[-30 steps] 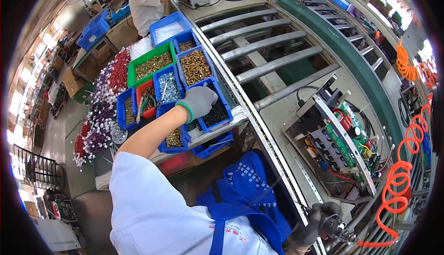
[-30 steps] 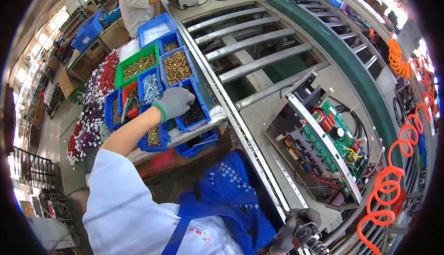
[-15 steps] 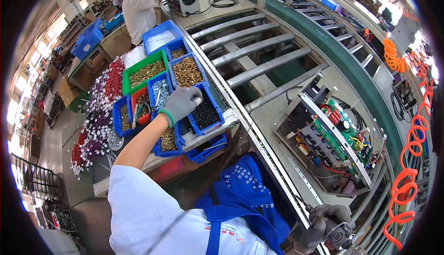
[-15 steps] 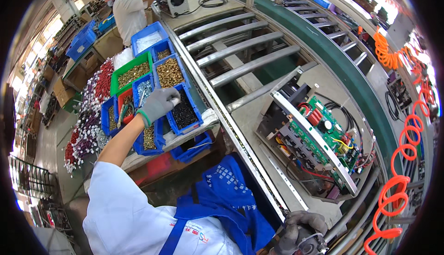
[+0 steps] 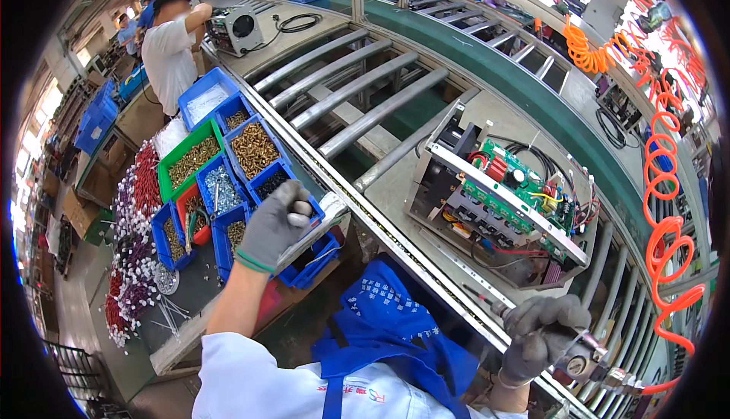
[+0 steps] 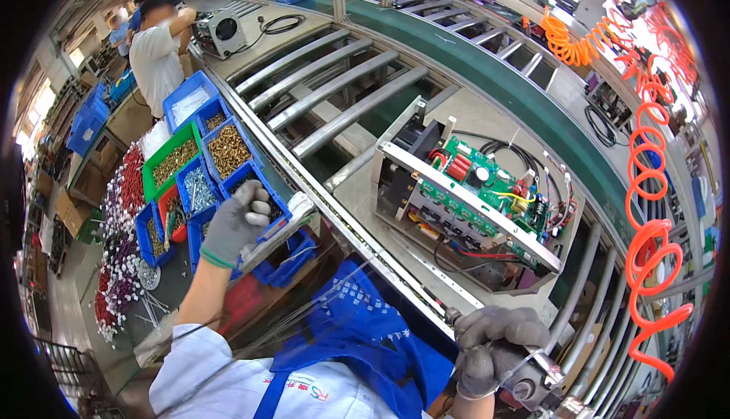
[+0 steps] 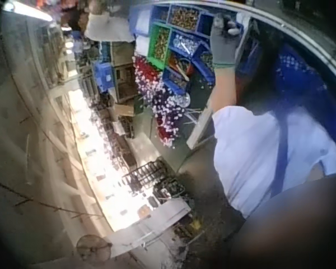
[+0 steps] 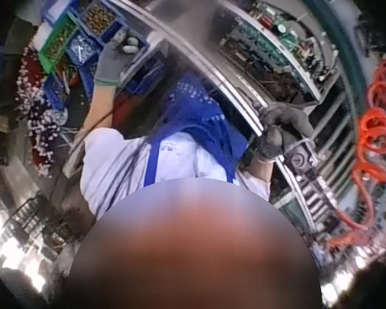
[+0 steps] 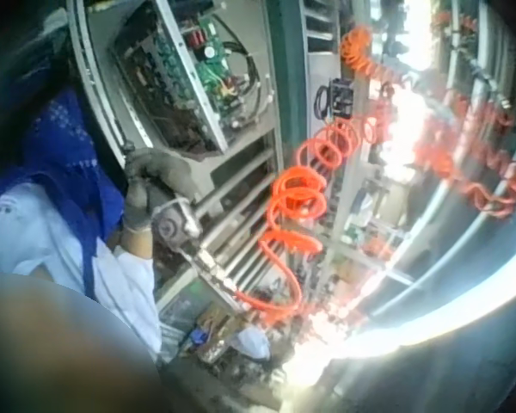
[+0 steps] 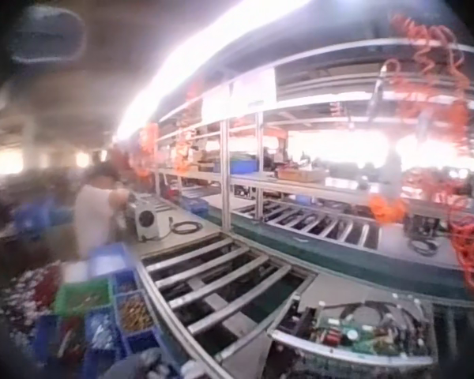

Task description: Assembling components and wiring an electronic inverter assembly on a factory conveyor line.

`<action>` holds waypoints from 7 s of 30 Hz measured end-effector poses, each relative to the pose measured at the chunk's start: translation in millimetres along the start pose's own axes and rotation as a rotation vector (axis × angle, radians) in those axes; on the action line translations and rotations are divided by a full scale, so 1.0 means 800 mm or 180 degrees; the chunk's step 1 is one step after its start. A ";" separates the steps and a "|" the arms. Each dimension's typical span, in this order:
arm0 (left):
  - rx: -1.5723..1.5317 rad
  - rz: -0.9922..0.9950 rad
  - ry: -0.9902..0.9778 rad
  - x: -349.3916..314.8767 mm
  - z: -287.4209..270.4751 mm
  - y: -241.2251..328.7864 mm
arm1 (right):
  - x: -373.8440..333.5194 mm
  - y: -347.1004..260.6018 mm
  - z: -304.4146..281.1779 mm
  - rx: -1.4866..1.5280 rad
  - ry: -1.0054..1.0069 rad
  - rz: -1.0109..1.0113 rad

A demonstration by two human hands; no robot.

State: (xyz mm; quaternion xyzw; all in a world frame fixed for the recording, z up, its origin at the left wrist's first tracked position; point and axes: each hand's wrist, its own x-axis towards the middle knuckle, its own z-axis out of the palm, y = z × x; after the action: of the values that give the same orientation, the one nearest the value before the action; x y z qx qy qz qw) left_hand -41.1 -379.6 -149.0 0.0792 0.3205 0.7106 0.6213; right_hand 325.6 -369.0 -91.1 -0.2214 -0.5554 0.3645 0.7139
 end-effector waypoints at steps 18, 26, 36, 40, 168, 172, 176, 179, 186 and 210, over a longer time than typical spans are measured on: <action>-0.0187 -0.1397 -0.1089 0.006 0.121 -0.163 | 0.062 0.007 0.053 0.1113 -0.0299 -0.0607; 0.0753 -0.1249 -0.1020 0.003 0.118 -0.152 | 0.054 0.003 0.046 0.1037 -0.0458 -0.0201; 0.0679 -0.1383 -0.0548 -0.001 0.064 -0.203 | 0.027 0.020 0.036 0.0696 -0.0682 -0.0397; 0.0782 -0.1413 0.0022 0.031 0.029 -0.247 | 0.005 0.021 0.029 0.0310 -0.0105 -0.0145; 0.1482 -0.2466 -0.2135 -0.010 0.219 -0.294 | -0.006 -0.078 -0.097 0.0455 0.0961 -0.1309; 0.1422 -0.2918 -0.1976 -0.014 0.223 -0.312 | -0.013 -0.075 -0.116 0.0380 0.1181 -0.1431; 0.1504 -0.2857 -0.2028 -0.018 0.214 -0.326 | -0.018 -0.077 -0.129 0.0150 0.1379 -0.1366; 0.1141 -0.3123 -0.2053 -0.023 0.203 -0.334 | -0.022 -0.077 -0.131 0.0188 0.1426 -0.1203; 0.1153 -0.3140 -0.1926 -0.031 0.169 -0.336 | -0.039 -0.065 -0.119 0.0159 0.2084 -0.0740; 0.1216 -0.0455 -0.0009 -0.037 0.013 -0.028 | -0.075 -0.032 -0.152 -0.1095 0.1801 0.0205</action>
State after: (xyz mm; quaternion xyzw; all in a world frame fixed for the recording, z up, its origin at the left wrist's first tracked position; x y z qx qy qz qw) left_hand -10.7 -402.8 -145.0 0.1736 0.4534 0.5909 0.6443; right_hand 441.6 -420.3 -145.5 -0.4486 -0.3812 0.2119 0.7801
